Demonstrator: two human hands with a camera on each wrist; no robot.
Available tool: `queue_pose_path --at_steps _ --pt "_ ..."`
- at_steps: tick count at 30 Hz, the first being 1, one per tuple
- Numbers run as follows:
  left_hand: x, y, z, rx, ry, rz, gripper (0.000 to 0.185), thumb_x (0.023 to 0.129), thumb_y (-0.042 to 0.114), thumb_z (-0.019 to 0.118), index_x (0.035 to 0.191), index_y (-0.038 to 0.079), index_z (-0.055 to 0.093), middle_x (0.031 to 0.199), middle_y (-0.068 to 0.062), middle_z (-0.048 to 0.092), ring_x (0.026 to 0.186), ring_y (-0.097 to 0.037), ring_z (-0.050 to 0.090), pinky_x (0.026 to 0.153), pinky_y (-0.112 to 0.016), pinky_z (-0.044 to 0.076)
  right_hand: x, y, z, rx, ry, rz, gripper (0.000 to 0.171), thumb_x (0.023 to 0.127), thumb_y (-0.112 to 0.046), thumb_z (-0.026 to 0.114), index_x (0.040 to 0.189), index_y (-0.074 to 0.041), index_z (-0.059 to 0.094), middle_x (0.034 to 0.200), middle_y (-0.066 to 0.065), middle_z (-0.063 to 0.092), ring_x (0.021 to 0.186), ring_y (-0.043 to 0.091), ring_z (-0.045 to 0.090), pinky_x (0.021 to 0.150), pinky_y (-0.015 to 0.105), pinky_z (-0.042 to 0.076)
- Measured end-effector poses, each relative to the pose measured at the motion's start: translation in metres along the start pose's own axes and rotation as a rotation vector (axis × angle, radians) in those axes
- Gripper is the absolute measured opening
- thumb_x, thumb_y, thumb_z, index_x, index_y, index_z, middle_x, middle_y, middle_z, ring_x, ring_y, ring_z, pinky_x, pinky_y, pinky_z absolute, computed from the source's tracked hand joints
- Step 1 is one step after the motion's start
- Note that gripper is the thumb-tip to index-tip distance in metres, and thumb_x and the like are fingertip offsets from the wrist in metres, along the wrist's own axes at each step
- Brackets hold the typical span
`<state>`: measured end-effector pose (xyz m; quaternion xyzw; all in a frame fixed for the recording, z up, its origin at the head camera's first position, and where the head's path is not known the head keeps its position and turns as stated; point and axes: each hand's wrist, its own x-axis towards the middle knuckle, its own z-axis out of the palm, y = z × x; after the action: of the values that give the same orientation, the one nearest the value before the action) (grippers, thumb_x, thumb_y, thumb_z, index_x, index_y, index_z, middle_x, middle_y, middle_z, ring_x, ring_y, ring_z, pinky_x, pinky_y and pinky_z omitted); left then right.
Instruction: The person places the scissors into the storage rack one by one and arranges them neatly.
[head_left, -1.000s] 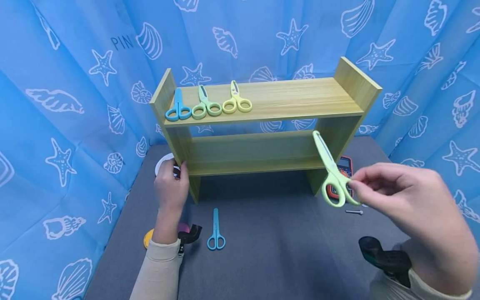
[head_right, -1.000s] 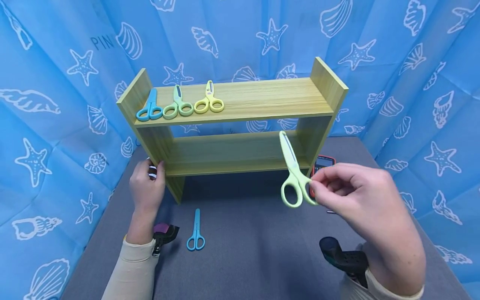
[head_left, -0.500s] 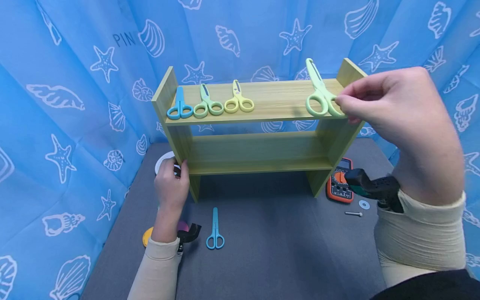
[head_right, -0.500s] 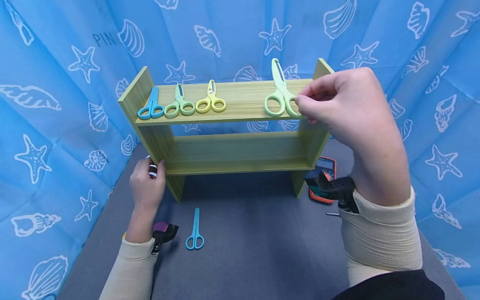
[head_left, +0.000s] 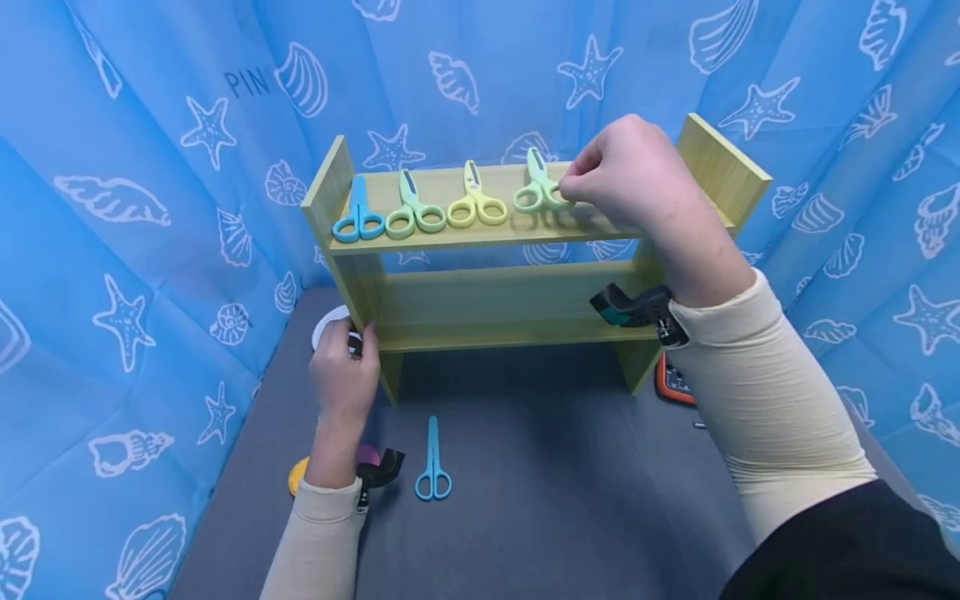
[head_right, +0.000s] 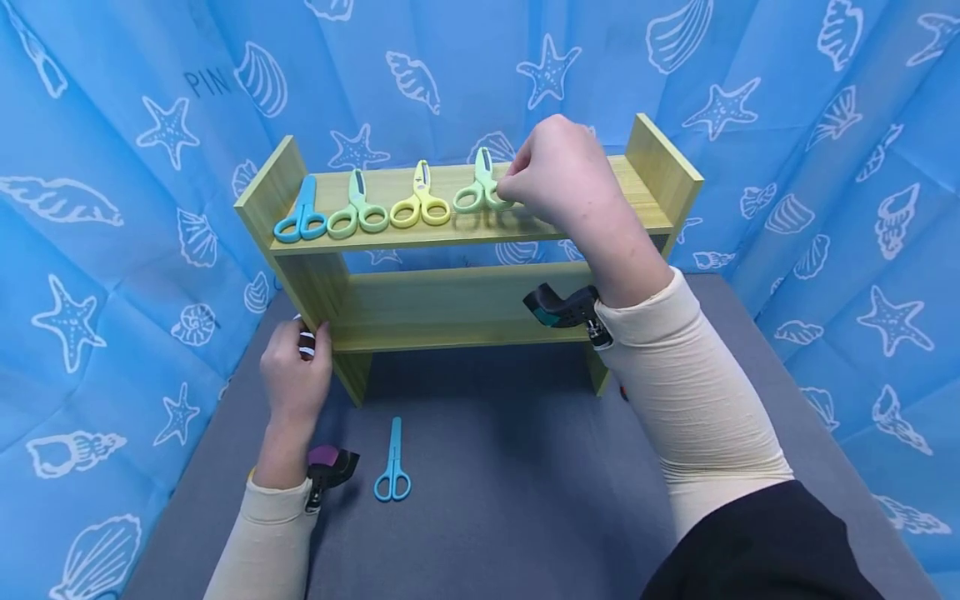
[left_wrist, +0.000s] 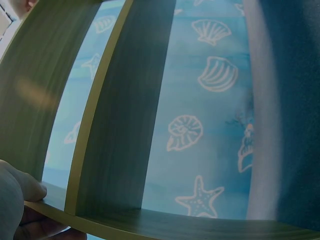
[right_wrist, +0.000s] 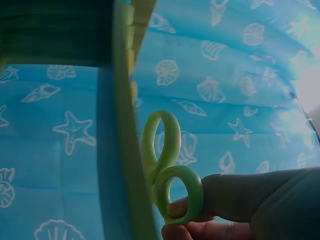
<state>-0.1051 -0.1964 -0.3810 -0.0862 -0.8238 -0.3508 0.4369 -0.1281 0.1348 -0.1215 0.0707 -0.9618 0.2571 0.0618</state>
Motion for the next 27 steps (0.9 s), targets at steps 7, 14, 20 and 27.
queue_pose_path --at_steps 7,14,20,27 --pt "-0.001 0.002 0.001 -0.004 0.014 0.016 0.016 0.098 0.01 0.067 0.1 -0.006 0.064 0.089 -0.02 0.062 0.071 -0.034 0.063 0.058 -0.043 0.05 -0.002 0.006 0.013 -0.071 0.015 -0.053 0.024 0.089 -0.018 0.06 0.086 -0.007 0.081 0.071 0.004 0.068 0.067 0.022 0.051 0.062 0.036 0.036" --pt "0.001 0.001 -0.001 0.0 0.008 0.02 0.018 0.098 0.01 0.068 0.101 -0.007 0.064 0.09 -0.021 0.062 0.073 -0.034 0.063 0.058 -0.043 0.051 -0.021 0.01 0.002 0.025 0.112 -0.029 0.034 0.092 -0.023 0.057 0.114 -0.009 0.079 0.109 0.009 0.073 0.091 0.022 0.054 0.069 0.035 0.041" --pt "0.002 0.0 -0.001 -0.007 0.027 0.02 0.017 0.097 0.009 0.068 0.098 -0.007 0.063 0.088 -0.021 0.063 0.07 -0.036 0.063 0.055 -0.044 0.051 -0.051 0.018 0.0 0.147 0.257 -0.006 0.032 0.096 -0.033 0.064 0.114 -0.011 0.078 0.103 0.005 0.07 0.083 0.02 0.058 0.065 0.028 0.043" --pt "0.0 0.0 -0.001 -0.003 0.02 0.008 0.017 0.097 0.01 0.068 0.097 -0.006 0.064 0.087 -0.022 0.062 0.069 -0.037 0.063 0.055 -0.045 0.05 -0.092 0.039 0.013 0.244 0.435 -0.053 0.023 0.093 -0.028 0.073 0.104 -0.009 0.081 0.083 -0.005 0.069 0.072 0.014 0.057 0.056 0.016 0.043"
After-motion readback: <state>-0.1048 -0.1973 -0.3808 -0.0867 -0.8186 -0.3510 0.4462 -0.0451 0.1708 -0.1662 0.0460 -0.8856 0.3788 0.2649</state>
